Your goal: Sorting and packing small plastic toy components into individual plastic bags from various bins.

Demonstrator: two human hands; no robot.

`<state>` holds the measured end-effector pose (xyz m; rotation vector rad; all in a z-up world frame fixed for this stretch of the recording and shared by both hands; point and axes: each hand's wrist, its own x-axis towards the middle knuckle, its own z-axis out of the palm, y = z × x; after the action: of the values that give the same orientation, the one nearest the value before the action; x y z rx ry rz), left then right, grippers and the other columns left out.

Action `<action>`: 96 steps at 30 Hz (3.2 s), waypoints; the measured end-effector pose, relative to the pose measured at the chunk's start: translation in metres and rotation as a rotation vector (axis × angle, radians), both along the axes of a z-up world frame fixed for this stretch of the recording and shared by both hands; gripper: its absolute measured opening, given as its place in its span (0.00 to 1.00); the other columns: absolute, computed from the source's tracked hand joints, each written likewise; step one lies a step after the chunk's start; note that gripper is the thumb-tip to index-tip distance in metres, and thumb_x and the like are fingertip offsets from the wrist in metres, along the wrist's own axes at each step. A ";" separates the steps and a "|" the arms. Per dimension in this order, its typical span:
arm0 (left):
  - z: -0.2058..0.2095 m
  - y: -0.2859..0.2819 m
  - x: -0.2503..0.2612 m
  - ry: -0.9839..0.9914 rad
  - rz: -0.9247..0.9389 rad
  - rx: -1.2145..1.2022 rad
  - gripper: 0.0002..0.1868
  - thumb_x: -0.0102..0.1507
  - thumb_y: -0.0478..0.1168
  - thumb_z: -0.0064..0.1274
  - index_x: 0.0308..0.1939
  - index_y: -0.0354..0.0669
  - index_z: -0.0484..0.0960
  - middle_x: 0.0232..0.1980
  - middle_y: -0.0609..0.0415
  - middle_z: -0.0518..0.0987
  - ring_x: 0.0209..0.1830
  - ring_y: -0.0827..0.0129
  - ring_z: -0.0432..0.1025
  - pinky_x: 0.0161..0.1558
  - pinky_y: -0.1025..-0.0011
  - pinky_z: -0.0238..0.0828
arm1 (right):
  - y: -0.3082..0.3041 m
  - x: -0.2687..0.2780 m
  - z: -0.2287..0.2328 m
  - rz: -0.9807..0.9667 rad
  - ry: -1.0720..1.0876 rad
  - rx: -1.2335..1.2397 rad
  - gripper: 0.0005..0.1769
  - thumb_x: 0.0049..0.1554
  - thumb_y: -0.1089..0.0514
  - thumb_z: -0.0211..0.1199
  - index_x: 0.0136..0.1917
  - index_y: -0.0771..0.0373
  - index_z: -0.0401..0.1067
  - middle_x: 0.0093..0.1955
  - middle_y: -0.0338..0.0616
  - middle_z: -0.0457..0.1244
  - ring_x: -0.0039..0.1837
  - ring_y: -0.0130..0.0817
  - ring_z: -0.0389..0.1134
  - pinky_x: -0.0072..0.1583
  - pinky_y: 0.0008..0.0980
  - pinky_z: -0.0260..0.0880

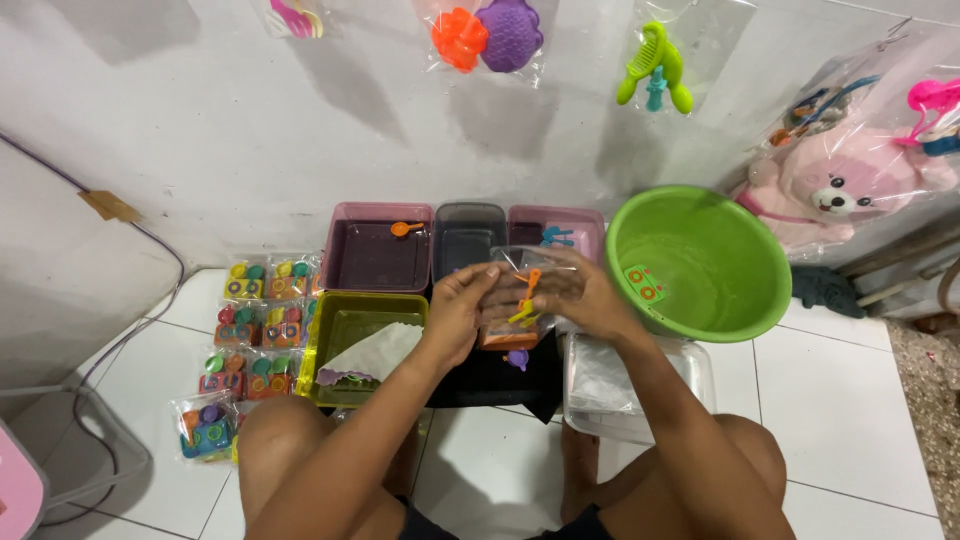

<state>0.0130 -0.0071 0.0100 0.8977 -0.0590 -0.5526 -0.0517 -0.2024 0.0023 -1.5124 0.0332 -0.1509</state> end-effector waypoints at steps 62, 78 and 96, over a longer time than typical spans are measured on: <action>-0.015 0.001 0.016 -0.542 -0.411 0.277 0.20 0.65 0.27 0.48 0.61 0.33 0.79 0.51 0.37 0.84 0.48 0.61 0.78 0.51 0.63 0.78 | -0.017 0.016 0.063 -0.276 -0.287 -0.003 0.12 0.61 0.67 0.63 0.58 0.72 0.74 0.45 0.57 0.71 0.43 0.40 0.75 0.47 0.37 0.81; 0.006 -0.019 0.040 -0.498 -0.253 0.262 0.19 0.65 0.29 0.51 0.60 0.31 0.79 0.50 0.40 0.84 0.48 0.63 0.78 0.50 0.65 0.78 | -0.037 0.021 0.044 -0.051 -0.158 -0.080 0.22 0.53 0.67 0.70 0.60 0.71 0.72 0.48 0.47 0.68 0.48 0.31 0.72 0.51 0.31 0.77; -0.031 -0.011 0.046 -0.596 -0.173 0.209 0.26 0.58 0.24 0.56 0.61 0.30 0.77 0.50 0.41 0.85 0.40 0.73 0.75 0.39 0.76 0.78 | -0.034 0.036 0.004 -0.126 -0.127 0.001 0.21 0.50 0.71 0.74 0.56 0.70 0.74 0.42 0.48 0.68 0.45 0.31 0.73 0.51 0.29 0.76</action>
<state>0.0593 -0.0183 -0.0212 1.2460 -0.6324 -0.4393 -0.0157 -0.2362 0.0060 -1.4969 0.0268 -0.3476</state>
